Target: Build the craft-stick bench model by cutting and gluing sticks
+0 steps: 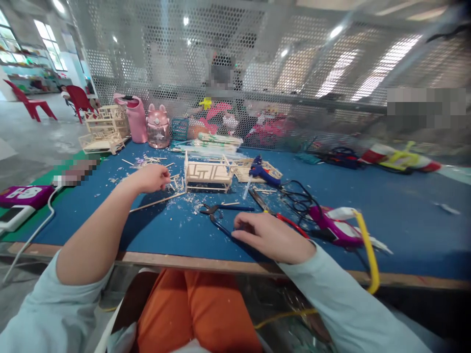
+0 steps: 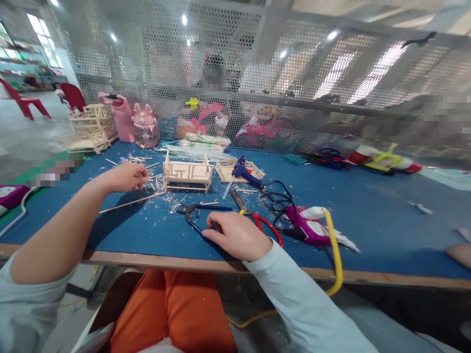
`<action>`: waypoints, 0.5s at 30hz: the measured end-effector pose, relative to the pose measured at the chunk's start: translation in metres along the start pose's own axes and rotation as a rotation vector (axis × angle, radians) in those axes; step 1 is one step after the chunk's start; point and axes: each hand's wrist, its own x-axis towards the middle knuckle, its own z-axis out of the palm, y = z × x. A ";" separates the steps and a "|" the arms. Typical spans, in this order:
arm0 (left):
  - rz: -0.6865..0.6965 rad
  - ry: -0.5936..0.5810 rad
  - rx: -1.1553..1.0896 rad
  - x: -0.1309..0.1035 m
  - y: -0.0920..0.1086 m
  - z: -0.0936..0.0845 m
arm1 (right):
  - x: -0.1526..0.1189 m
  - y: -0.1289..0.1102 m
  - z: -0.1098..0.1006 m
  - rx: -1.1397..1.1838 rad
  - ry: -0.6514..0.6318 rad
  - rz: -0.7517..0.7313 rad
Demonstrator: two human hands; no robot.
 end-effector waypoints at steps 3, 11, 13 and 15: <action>-0.078 0.089 0.004 0.006 -0.015 -0.005 | 0.007 -0.002 -0.004 -0.024 0.017 -0.005; -0.067 0.114 0.170 0.006 -0.033 -0.019 | 0.012 -0.003 -0.004 -0.021 0.010 -0.021; -0.082 0.222 0.265 0.008 -0.031 -0.016 | 0.011 0.000 -0.006 -0.033 0.015 -0.003; -0.062 0.292 0.311 0.013 -0.026 -0.007 | 0.010 0.001 -0.006 -0.054 0.009 0.010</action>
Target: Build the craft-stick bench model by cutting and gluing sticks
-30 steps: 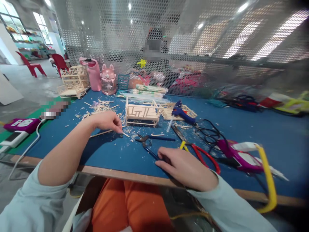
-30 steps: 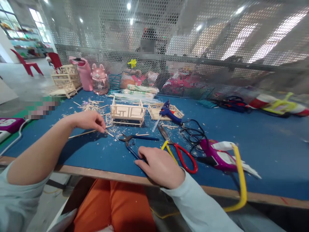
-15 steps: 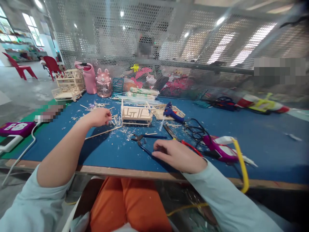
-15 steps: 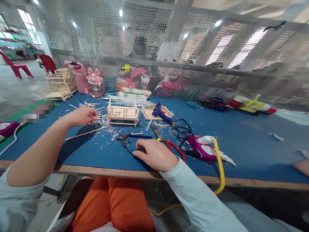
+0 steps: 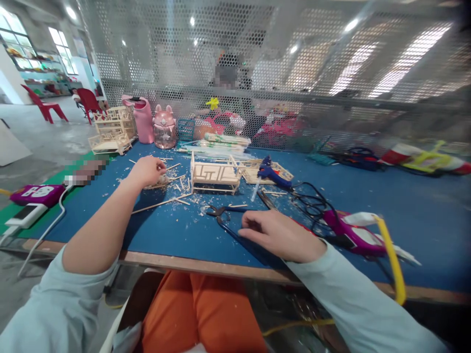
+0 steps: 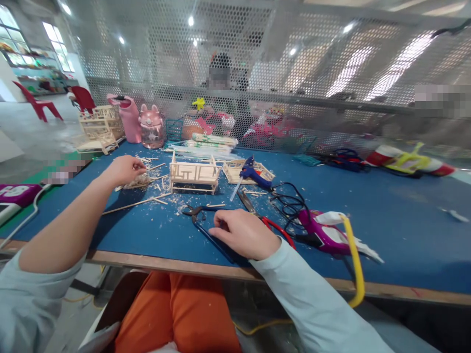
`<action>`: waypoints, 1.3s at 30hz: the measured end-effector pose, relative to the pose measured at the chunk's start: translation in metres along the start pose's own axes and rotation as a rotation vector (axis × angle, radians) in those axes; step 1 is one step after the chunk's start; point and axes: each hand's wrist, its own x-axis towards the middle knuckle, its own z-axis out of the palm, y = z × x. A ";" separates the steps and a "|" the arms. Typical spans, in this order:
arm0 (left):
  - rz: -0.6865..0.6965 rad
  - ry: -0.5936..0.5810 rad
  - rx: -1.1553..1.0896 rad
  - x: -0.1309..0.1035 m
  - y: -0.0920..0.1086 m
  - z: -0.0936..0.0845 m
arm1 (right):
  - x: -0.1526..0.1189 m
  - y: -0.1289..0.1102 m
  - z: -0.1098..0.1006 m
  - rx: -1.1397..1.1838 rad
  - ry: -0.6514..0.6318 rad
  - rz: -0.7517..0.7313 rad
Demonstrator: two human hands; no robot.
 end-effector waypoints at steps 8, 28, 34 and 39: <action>0.244 -0.173 0.015 0.001 0.028 0.034 | -0.004 -0.015 0.008 -0.019 -0.021 -0.054; 0.324 -0.142 0.155 0.006 0.040 0.042 | 0.081 0.033 -0.009 -0.189 0.204 0.226; 0.294 -0.190 0.176 0.013 0.028 0.037 | 0.081 0.026 0.000 -0.190 0.277 0.228; 0.253 -0.221 0.178 0.014 0.029 0.039 | 0.083 0.024 0.005 -0.160 0.349 0.216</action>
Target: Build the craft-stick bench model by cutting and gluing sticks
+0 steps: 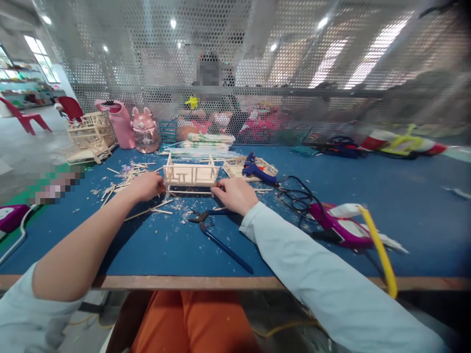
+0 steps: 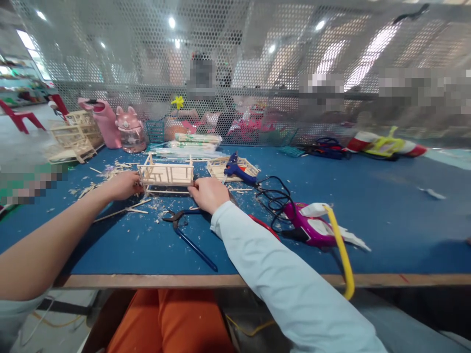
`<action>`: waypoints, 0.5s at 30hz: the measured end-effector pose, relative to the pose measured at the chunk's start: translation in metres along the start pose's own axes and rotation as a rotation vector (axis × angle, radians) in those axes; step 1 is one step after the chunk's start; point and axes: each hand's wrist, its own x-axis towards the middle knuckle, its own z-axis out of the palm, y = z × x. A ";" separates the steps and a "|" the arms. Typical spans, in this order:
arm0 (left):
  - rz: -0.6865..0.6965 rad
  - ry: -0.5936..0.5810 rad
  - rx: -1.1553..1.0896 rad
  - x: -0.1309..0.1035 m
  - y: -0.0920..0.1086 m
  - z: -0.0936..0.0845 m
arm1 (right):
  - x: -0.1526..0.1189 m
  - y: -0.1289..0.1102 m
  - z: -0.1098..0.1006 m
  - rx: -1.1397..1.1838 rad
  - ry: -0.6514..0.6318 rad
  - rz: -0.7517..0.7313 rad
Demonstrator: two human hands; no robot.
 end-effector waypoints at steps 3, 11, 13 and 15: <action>-0.028 0.000 0.000 -0.001 0.001 -0.002 | 0.001 0.001 0.002 0.025 0.012 0.001; -0.287 0.092 -0.144 -0.033 -0.027 -0.045 | -0.002 -0.003 0.001 0.000 0.004 0.041; -0.332 0.114 -0.266 -0.042 -0.027 -0.054 | -0.002 -0.004 0.002 -0.011 0.010 0.049; -0.382 0.167 -0.379 -0.046 -0.023 -0.059 | -0.001 -0.004 0.004 -0.012 0.018 0.053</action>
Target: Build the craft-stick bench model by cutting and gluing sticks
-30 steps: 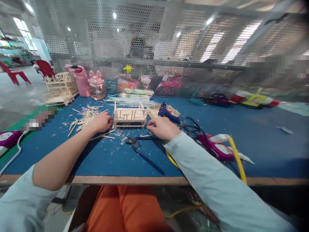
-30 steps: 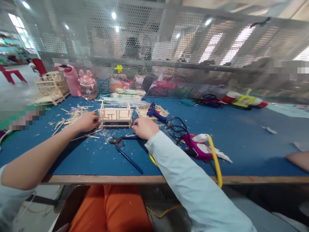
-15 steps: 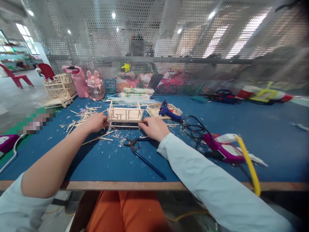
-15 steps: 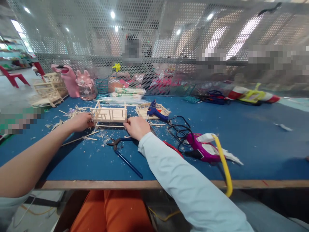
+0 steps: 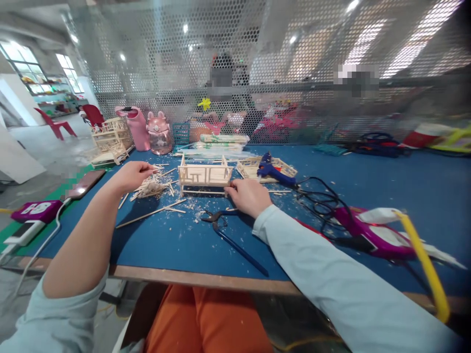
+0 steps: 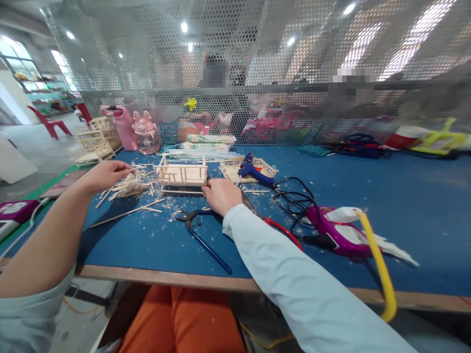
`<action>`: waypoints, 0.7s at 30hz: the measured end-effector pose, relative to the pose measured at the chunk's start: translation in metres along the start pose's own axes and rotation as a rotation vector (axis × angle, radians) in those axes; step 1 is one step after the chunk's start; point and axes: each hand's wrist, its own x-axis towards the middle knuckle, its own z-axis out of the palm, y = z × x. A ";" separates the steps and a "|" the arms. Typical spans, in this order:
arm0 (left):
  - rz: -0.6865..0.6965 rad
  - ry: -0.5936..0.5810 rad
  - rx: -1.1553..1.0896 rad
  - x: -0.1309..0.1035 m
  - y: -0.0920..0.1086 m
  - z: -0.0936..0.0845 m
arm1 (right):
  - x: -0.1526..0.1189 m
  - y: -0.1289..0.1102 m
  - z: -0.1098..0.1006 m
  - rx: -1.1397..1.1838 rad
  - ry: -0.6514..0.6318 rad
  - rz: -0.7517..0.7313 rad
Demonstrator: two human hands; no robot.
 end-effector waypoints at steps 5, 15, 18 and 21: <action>-0.134 0.221 -0.164 -0.004 0.010 0.003 | 0.003 0.011 -0.006 0.097 0.020 -0.002; 0.309 0.564 -0.661 -0.029 0.051 0.019 | -0.057 0.057 -0.043 -0.041 -0.101 0.158; 0.237 -0.003 -0.831 -0.047 0.078 0.044 | -0.076 0.063 -0.033 -0.157 -0.217 0.200; 0.025 -0.540 -1.023 -0.057 0.095 0.065 | -0.087 0.070 -0.027 -0.116 -0.191 0.174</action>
